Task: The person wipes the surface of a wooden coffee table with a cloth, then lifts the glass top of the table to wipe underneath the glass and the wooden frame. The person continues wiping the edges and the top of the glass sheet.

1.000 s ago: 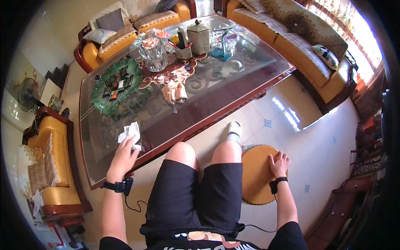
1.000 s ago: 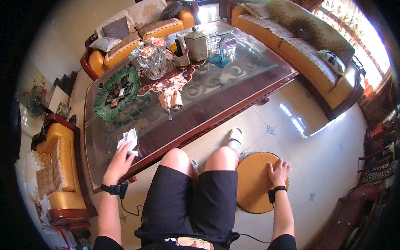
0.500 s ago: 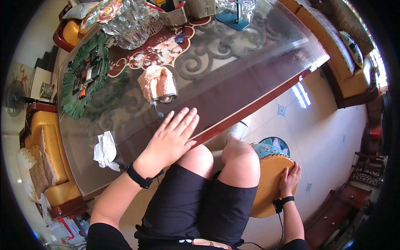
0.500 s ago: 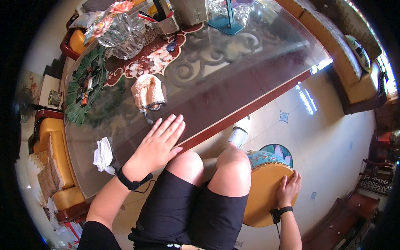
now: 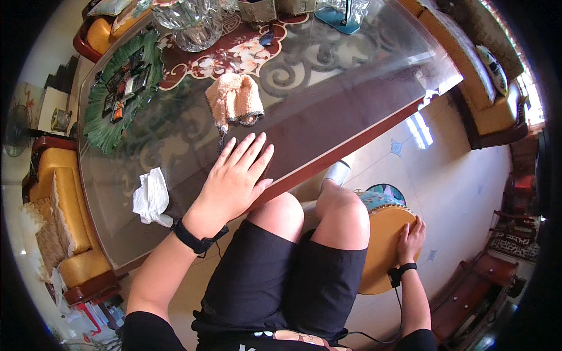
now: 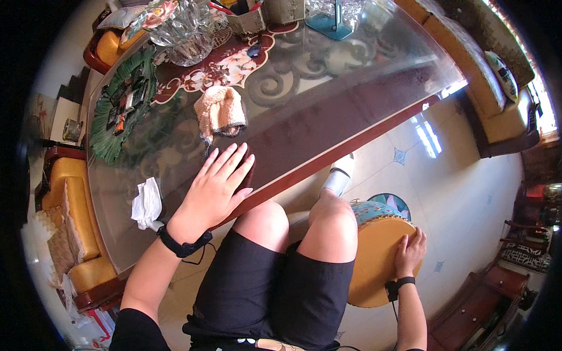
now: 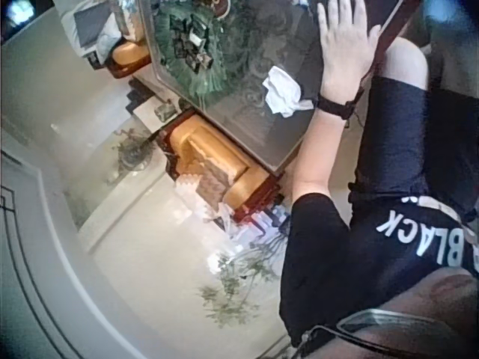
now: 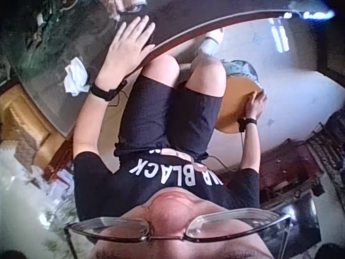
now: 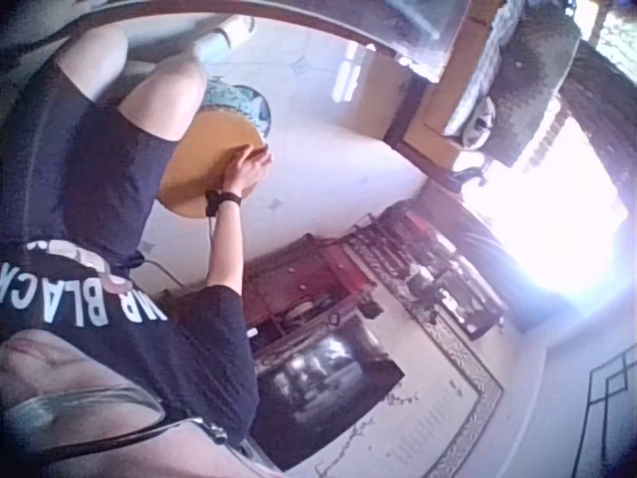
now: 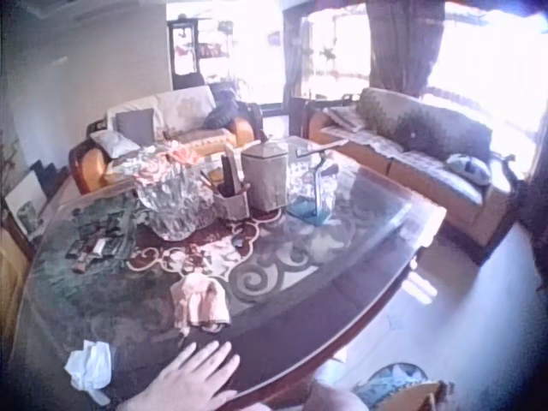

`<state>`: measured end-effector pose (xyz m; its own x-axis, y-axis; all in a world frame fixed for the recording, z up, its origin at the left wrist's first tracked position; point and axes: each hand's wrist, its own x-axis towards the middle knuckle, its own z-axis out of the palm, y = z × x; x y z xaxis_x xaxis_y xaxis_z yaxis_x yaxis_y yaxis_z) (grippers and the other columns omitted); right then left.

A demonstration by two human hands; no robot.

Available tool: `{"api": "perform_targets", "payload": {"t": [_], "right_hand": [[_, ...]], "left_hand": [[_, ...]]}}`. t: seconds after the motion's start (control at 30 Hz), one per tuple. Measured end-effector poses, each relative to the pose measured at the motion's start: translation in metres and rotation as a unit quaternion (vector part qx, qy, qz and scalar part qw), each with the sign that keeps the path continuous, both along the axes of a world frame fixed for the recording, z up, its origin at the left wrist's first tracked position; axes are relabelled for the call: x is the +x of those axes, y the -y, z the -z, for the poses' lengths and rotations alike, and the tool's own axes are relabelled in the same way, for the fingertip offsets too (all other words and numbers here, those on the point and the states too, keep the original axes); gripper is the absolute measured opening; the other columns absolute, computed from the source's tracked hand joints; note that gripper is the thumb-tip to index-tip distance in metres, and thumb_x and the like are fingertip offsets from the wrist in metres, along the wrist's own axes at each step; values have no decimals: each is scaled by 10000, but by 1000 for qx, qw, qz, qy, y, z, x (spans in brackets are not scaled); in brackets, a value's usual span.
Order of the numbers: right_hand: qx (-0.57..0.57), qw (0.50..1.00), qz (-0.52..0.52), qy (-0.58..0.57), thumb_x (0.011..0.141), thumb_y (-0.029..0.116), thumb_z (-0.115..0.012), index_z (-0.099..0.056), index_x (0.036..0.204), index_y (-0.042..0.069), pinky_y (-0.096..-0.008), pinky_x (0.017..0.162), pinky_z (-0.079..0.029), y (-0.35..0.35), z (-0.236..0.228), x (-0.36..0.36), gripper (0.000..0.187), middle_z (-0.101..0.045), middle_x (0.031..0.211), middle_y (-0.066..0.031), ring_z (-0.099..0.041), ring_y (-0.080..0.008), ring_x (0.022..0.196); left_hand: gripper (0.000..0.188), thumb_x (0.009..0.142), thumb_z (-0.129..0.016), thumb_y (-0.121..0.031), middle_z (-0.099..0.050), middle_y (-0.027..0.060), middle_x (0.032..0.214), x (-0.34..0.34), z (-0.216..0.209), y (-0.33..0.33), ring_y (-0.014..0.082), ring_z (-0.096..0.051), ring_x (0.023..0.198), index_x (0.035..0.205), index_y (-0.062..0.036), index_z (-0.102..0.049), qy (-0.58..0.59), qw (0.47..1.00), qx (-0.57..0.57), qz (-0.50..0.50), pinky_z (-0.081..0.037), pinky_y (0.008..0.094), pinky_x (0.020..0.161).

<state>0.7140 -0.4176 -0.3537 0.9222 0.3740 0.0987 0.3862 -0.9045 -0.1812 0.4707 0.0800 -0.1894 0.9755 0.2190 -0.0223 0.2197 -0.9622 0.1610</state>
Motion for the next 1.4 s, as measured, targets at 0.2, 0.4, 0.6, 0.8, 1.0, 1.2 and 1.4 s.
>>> {"api": "perform_targets", "payload": {"t": [0.2,0.4,0.6,0.8,1.0,1.2,1.4], "right_hand": [[18,1000,12,-14,996,348,-503,-477,1402,63,-488,1088,-367,-9,-7,-4,497,-521,1349,-192,-491,-397,1270],[7,1000,14,9,992,349,-514,-491,1390,59,-488,1092,-358,0,2,-2,492,-523,1353,-196,-486,-392,1281],[32,999,27,-21,985,329,-531,-485,1395,59,-498,1097,-345,-6,-10,-4,494,-515,1364,-196,-474,-388,1293],[27,999,24,-6,980,309,-539,-492,1387,56,-492,1094,-349,-2,-2,-5,481,-520,1358,-195,-482,-385,1285],[29,999,31,-16,976,303,-538,-498,1379,52,-490,1092,-355,-4,-6,-4,476,-527,1350,-196,-486,-389,1275],[27,999,24,-4,976,313,-531,-496,1378,45,-487,1101,-347,-8,-9,-6,484,-525,1354,-193,-479,-391,1280],[22,999,28,-16,980,313,-531,-479,1394,39,-496,1109,-337,1,-3,-3,499,-514,1360,-201,-469,-393,1290]], "left_hand": [[735,955,-629,-337,-215,206,1650,2,-5,-38,401,-229,1513,1590,-164,-301,106,986,84,-99,-206,534,1233],[758,951,-632,-283,-248,208,1640,46,25,-80,391,-289,1490,1598,-132,-269,127,988,2,-89,-247,454,1236],[450,950,-417,-38,-565,241,1408,39,27,-52,386,-440,1405,1359,23,-594,122,991,-44,-40,-337,434,1202],[488,902,-482,-4,-432,233,1538,49,26,41,415,-386,1440,1383,6,-560,106,974,-83,182,-340,454,1205],[500,942,-453,-18,-376,248,1569,50,24,-4,417,-329,1471,1439,-4,-503,76,996,-44,25,-276,452,1232],[572,927,-426,25,-271,280,1611,-17,20,-53,421,-205,1521,1498,37,-412,96,987,-49,-118,-188,451,1255],[633,910,-535,-84,-262,222,1633,-31,-1,8,446,-197,1517,1529,-47,-408,49,994,-97,10,-218,489,1239]]}}
